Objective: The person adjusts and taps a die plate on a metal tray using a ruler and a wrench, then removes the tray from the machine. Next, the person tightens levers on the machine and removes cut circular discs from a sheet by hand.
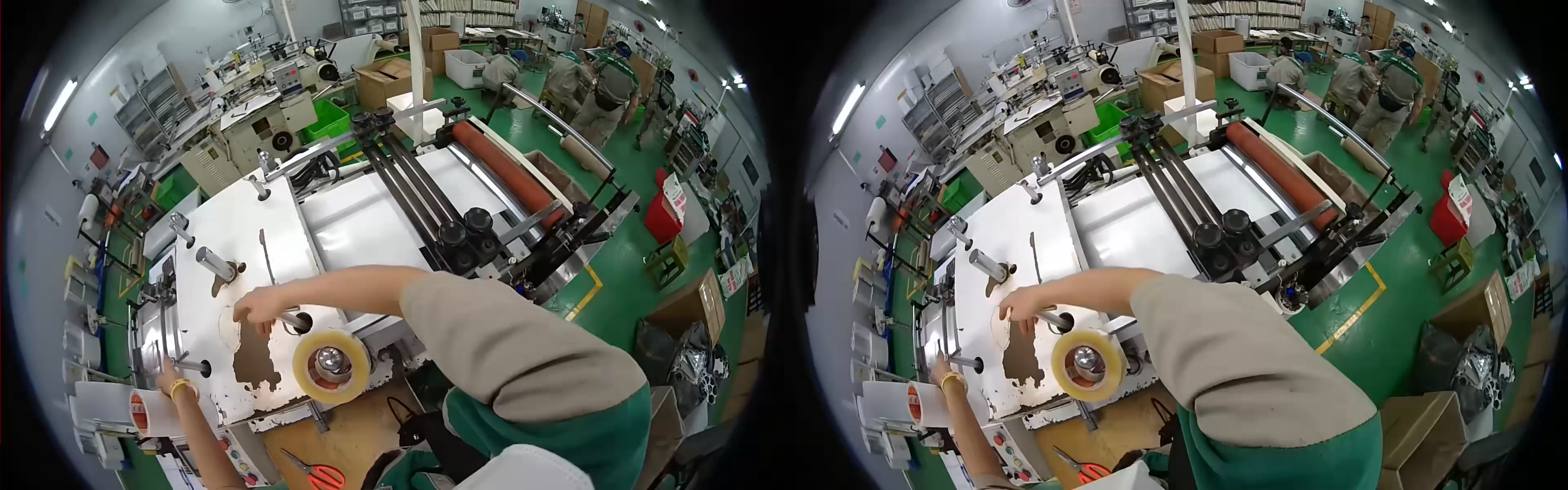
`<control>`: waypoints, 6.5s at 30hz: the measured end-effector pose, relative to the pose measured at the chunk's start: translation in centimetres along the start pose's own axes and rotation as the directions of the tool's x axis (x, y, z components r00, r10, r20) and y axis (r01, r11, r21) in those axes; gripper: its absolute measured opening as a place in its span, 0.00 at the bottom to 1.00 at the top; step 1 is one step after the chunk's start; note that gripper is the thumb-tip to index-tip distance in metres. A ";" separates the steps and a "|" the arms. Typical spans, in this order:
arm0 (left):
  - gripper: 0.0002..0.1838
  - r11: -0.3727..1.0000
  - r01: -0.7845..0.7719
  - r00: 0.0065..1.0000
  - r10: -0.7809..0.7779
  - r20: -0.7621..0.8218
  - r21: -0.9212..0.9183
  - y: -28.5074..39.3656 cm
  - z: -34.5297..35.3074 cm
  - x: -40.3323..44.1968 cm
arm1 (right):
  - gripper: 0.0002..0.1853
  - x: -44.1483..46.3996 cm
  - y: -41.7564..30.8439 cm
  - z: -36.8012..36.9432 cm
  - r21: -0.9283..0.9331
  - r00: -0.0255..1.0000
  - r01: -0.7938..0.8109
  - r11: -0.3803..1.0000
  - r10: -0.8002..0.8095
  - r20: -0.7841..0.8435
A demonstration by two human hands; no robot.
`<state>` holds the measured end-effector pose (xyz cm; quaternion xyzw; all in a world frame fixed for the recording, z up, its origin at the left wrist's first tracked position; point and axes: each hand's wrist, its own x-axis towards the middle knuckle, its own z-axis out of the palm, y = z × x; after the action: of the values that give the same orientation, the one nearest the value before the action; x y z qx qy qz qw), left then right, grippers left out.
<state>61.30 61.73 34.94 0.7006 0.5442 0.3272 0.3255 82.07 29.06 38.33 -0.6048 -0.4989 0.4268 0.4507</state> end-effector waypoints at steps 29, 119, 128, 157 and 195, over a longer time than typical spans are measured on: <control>0.34 0.644 0.590 0.781 -0.607 0.144 -0.488 1.8 8.2 5.8 | 0.17 -1.8 0.0 -5.2 -0.569 0.407 0.803 -0.177 -0.533 0.742; 0.11 0.730 0.121 0.830 -0.446 -0.334 -0.672 4.1 6.2 -4.6 | 0.17 20.1 11.4 -29.1 0.258 0.731 0.080 0.963 0.120 -0.672; 0.09 0.771 0.113 0.860 -0.391 -0.327 -0.627 3.6 6.4 -4.8 | 0.24 27.0 3.9 -25.7 -0.951 0.831 0.100 -0.292 -0.502 0.242; 0.17 0.746 0.085 0.955 -0.250 -0.159 -0.661 3.7 5.0 -6.2 | 0.21 46.4 2.9 -20.3 -0.333 0.874 -0.457 0.825 0.346 -0.342; 0.14 0.770 0.122 0.950 -0.273 -0.151 -0.626 4.1 4.4 -6.4 | 0.09 42.1 5.1 -19.6 -0.922 0.731 0.294 -0.254 -0.561 0.388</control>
<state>65.91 54.21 35.07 0.4530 0.5149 0.5286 0.5003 107.96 67.87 35.10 -0.5477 -0.7750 -0.3124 0.0421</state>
